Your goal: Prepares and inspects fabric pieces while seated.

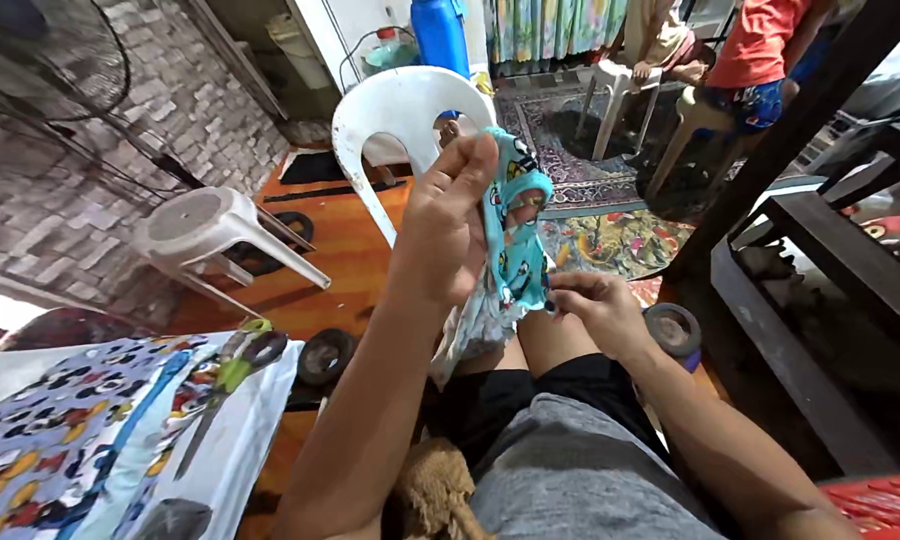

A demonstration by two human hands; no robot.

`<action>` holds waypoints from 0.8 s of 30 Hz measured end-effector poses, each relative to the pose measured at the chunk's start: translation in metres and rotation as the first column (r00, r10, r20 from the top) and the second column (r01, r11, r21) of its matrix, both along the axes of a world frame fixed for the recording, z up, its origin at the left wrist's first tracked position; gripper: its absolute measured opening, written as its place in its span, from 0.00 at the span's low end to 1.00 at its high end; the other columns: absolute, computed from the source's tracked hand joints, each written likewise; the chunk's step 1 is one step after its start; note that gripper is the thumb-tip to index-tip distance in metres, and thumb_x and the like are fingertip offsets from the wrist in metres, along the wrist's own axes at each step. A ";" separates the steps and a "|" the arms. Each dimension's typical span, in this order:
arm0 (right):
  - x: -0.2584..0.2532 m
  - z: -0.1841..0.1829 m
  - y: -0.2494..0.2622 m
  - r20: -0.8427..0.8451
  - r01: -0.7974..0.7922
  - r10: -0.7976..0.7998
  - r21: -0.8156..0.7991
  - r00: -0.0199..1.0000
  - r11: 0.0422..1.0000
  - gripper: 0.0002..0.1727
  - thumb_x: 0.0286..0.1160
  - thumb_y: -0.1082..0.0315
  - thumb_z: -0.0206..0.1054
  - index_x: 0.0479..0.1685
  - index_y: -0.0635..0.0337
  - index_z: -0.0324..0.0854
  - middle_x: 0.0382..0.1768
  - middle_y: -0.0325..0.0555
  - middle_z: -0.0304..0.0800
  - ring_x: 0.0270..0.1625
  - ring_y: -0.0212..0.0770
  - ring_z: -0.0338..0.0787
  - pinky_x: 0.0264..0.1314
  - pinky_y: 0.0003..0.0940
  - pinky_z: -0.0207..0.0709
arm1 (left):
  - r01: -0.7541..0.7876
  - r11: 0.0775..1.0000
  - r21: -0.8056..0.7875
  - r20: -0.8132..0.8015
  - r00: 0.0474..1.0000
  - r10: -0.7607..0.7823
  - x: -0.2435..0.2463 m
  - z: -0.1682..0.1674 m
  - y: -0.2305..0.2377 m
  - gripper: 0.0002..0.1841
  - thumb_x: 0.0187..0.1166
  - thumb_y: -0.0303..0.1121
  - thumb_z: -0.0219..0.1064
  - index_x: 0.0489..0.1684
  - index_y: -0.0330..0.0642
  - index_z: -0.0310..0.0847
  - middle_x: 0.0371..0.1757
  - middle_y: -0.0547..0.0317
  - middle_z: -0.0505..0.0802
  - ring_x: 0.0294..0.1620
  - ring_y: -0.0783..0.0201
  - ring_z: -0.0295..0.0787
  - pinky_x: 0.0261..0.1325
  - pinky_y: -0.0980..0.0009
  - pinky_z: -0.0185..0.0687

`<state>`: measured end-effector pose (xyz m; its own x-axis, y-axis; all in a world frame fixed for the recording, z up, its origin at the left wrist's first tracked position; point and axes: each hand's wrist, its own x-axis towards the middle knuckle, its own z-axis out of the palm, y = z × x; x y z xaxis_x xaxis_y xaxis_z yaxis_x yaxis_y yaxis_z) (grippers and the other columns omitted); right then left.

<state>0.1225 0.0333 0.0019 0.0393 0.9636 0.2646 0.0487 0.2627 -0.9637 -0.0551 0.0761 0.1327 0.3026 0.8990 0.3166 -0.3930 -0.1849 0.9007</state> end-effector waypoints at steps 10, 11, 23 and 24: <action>0.014 0.041 0.009 -0.252 0.154 -0.087 0.261 0.964 0.953 0.13 0.72 0.81 0.64 0.49 0.60 0.91 0.35 0.34 0.95 0.30 0.28 0.90 0.37 0.27 0.89 | -0.083 0.395 0.915 -0.352 0.312 0.882 -0.048 0.007 0.000 0.14 0.71 0.15 0.62 0.52 0.31 0.86 0.52 0.37 0.92 0.53 0.42 0.91 0.53 0.46 0.84; 0.013 0.040 0.008 -0.242 0.131 -0.065 0.266 0.968 0.955 0.14 0.71 0.81 0.64 0.47 0.58 0.92 0.34 0.33 0.94 0.31 0.27 0.90 0.38 0.28 0.89 | -0.006 0.448 0.894 -0.439 0.191 0.878 -0.055 0.006 -0.006 0.17 0.71 0.14 0.63 0.58 0.29 0.83 0.57 0.31 0.89 0.57 0.31 0.87 0.56 0.35 0.79; -0.014 0.061 0.007 -0.202 -0.093 0.127 0.168 0.971 0.981 0.14 0.66 0.79 0.62 0.39 0.57 0.94 0.32 0.36 0.94 0.32 0.27 0.90 0.38 0.26 0.87 | 0.345 0.783 0.518 -0.739 0.641 0.206 -0.056 -0.098 -0.008 0.25 0.71 0.43 0.79 0.54 0.28 0.86 0.50 0.40 0.92 0.54 0.50 0.90 0.63 0.55 0.84; -0.013 0.063 0.006 -0.215 -0.100 0.136 0.170 0.967 0.980 0.15 0.67 0.79 0.61 0.40 0.57 0.94 0.31 0.37 0.94 0.31 0.27 0.90 0.37 0.26 0.87 | 0.334 0.790 0.515 -0.743 0.633 0.217 -0.054 -0.101 -0.007 0.22 0.74 0.41 0.77 0.54 0.28 0.86 0.50 0.40 0.93 0.54 0.48 0.91 0.63 0.54 0.84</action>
<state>0.1091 0.0388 0.0644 0.0032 0.9122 0.4098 -0.2044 0.4017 -0.8926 -0.1093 0.0691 0.0318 0.7127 0.5938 0.3734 0.3189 -0.7484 0.5815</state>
